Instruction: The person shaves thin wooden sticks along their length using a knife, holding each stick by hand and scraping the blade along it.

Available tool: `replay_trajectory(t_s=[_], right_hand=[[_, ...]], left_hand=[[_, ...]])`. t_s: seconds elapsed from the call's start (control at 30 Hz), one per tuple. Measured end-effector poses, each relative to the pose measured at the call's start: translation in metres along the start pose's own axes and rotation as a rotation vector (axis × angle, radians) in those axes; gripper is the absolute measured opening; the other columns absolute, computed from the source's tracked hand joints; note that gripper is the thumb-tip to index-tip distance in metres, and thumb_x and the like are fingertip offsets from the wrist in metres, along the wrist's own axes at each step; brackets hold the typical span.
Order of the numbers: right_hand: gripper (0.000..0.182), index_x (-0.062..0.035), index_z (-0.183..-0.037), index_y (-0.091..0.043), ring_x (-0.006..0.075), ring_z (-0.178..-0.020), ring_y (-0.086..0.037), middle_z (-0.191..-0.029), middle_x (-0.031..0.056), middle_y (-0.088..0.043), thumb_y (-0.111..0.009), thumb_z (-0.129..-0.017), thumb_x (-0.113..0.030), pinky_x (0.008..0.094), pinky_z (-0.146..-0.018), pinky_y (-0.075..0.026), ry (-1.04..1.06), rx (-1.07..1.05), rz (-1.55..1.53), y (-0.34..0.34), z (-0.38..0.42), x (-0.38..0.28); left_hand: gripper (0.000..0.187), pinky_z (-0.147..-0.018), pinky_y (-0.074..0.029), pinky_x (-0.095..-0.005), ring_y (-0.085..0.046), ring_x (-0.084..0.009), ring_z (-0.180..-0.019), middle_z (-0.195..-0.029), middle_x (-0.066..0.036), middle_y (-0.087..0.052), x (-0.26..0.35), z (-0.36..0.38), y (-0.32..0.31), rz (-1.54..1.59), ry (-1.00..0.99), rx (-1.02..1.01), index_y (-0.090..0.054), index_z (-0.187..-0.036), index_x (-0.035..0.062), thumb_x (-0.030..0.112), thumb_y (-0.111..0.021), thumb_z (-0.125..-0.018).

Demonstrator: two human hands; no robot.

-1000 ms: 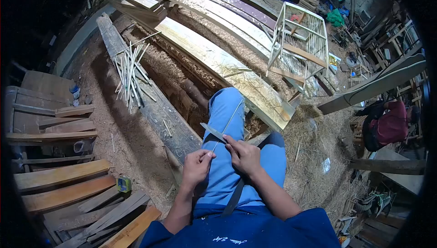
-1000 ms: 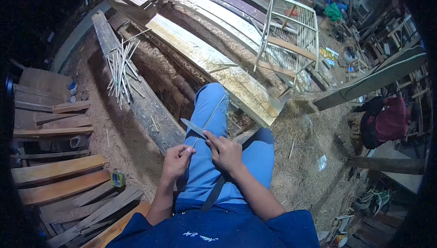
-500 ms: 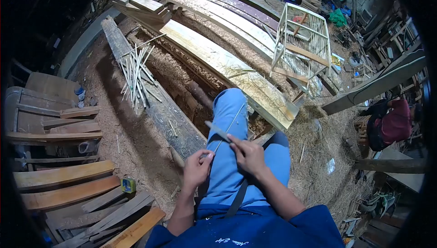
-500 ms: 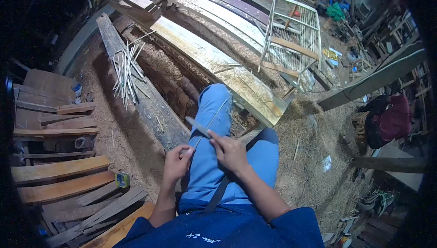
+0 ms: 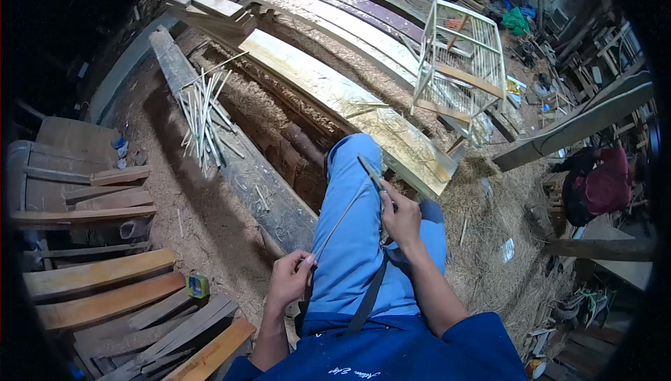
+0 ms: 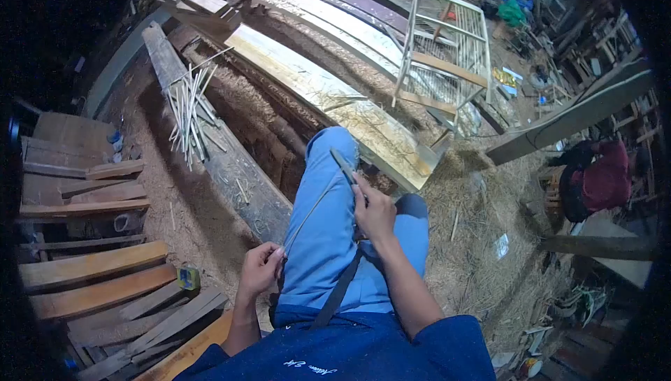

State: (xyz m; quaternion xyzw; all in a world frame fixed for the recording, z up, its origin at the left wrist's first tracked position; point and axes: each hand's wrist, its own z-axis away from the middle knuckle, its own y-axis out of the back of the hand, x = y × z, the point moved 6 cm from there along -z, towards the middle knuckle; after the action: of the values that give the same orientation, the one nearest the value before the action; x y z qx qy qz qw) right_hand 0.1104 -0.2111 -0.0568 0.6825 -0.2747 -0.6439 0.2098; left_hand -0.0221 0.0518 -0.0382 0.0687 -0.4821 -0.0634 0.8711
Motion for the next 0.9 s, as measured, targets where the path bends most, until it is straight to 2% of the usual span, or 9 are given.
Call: replay_trajectory(t_s=[0.17, 0.33, 0.37, 0.43, 0.53, 0.63, 0.77, 0.83, 0.9], right_hand=[[0.036, -0.0155, -0.130, -0.068, 0.0407, -0.083, -0.071, -0.097, 0.0251, -0.071, -0.063, -0.096, -0.010, 0.0454, -0.072, -0.055, 0.123, -0.117, -0.252, -0.008, 0.020, -0.021], [0.038, -0.0157, -0.133, -0.063, 0.0415, -0.084, -0.068, -0.095, 0.0223, -0.070, -0.062, -0.095, -0.011, 0.0480, -0.071, -0.053, 0.158, -0.319, -0.111, -0.008, 0.044, -0.046], [0.038, -0.0156, -0.133, -0.062, 0.0419, -0.084, -0.068, -0.094, 0.0220, -0.070, -0.061, -0.095, -0.011, 0.0485, -0.071, -0.053, 0.171, -0.331, -0.128, -0.007, 0.044, -0.050], [0.036, -0.0151, -0.132, -0.062, 0.0417, -0.084, -0.069, -0.094, 0.0221, -0.070, -0.060, -0.096, -0.011, 0.0479, -0.071, -0.053, 0.164, -0.324, -0.124, -0.005, 0.046, -0.056], [0.031, -0.0140, -0.130, -0.062, 0.0411, -0.085, -0.070, -0.094, 0.0224, -0.070, -0.057, -0.099, -0.011, 0.0463, -0.072, -0.054, -0.006, -0.246, -0.189, -0.003, 0.047, -0.039], [0.027, -0.0125, -0.128, -0.061, 0.0395, -0.087, -0.071, -0.095, 0.0225, -0.071, -0.052, -0.102, -0.012, 0.0439, -0.076, -0.055, -0.161, -0.104, -0.228, 0.003, 0.042, -0.018], [0.028, -0.0126, -0.127, -0.061, 0.0410, -0.087, -0.071, -0.096, 0.0228, -0.071, -0.055, -0.100, -0.012, 0.0455, -0.075, -0.055, -0.073, -0.015, -0.295, 0.002, 0.048, -0.024], [0.028, -0.0131, -0.125, -0.064, 0.0407, -0.083, -0.070, -0.094, 0.0215, -0.072, -0.058, -0.098, -0.011, 0.0463, -0.073, -0.055, 0.142, -0.200, -0.215, -0.006, 0.052, -0.050], [0.028, -0.0138, -0.122, -0.067, 0.0388, -0.079, -0.070, -0.088, 0.0193, -0.071, -0.064, -0.095, -0.013, 0.0459, -0.069, -0.055, 0.148, -0.244, -0.150, -0.002, 0.054, -0.060]], left_hand=[[0.027, -0.058, -0.047, -0.0327, -0.059, -0.0147, -0.059, -0.065, -0.009, -0.063, 0.007, -0.017, -0.008, -0.177, -0.146, 0.112, -0.067, -0.092, -0.0013, 0.022, -0.059, -0.101], [0.027, -0.060, -0.049, -0.0370, -0.066, -0.0210, -0.062, -0.071, -0.015, -0.068, 0.044, -0.041, -0.024, -0.241, -0.240, 0.161, -0.071, -0.092, 0.0000, 0.022, -0.059, -0.101], [0.027, -0.060, -0.049, -0.0370, -0.066, -0.0210, -0.062, -0.071, -0.015, -0.068, 0.049, -0.047, -0.027, -0.235, -0.248, 0.164, -0.071, -0.092, 0.0000, 0.022, -0.059, -0.101], [0.028, -0.051, -0.040, -0.0280, -0.052, -0.0065, -0.055, -0.059, -0.002, -0.059, 0.056, -0.055, -0.032, -0.275, -0.279, 0.152, -0.072, -0.089, 0.0010, 0.023, -0.060, -0.101], [0.026, -0.058, -0.049, -0.0356, -0.065, -0.0190, -0.060, -0.068, -0.015, -0.068, 0.061, -0.054, -0.037, -0.248, -0.240, 0.130, -0.072, -0.093, -0.0009, 0.021, -0.059, -0.100], [0.025, -0.056, -0.047, -0.0336, -0.063, -0.0151, -0.057, -0.065, -0.013, -0.066, 0.052, -0.048, -0.036, -0.187, -0.154, 0.110, -0.072, -0.094, -0.0002, 0.020, -0.059, -0.100], [0.025, -0.055, -0.045, -0.0325, -0.060, -0.0124, -0.056, -0.064, -0.012, -0.065, 0.037, -0.055, -0.037, -0.190, -0.128, 0.080, -0.073, -0.095, -0.0001, 0.020, -0.059, -0.099], [0.026, -0.049, -0.038, -0.0272, -0.050, -0.0051, -0.053, -0.058, 0.001, -0.056, 0.048, -0.057, -0.040, -0.186, -0.178, 0.085, -0.072, -0.091, -0.0002, 0.020, -0.060, -0.101], [0.024, -0.049, -0.038, -0.0276, -0.050, -0.0054, -0.053, -0.059, 0.001, -0.058, 0.055, -0.057, -0.040, -0.220, -0.193, 0.090, -0.072, -0.092, -0.0009, 0.019, -0.061, -0.100]])
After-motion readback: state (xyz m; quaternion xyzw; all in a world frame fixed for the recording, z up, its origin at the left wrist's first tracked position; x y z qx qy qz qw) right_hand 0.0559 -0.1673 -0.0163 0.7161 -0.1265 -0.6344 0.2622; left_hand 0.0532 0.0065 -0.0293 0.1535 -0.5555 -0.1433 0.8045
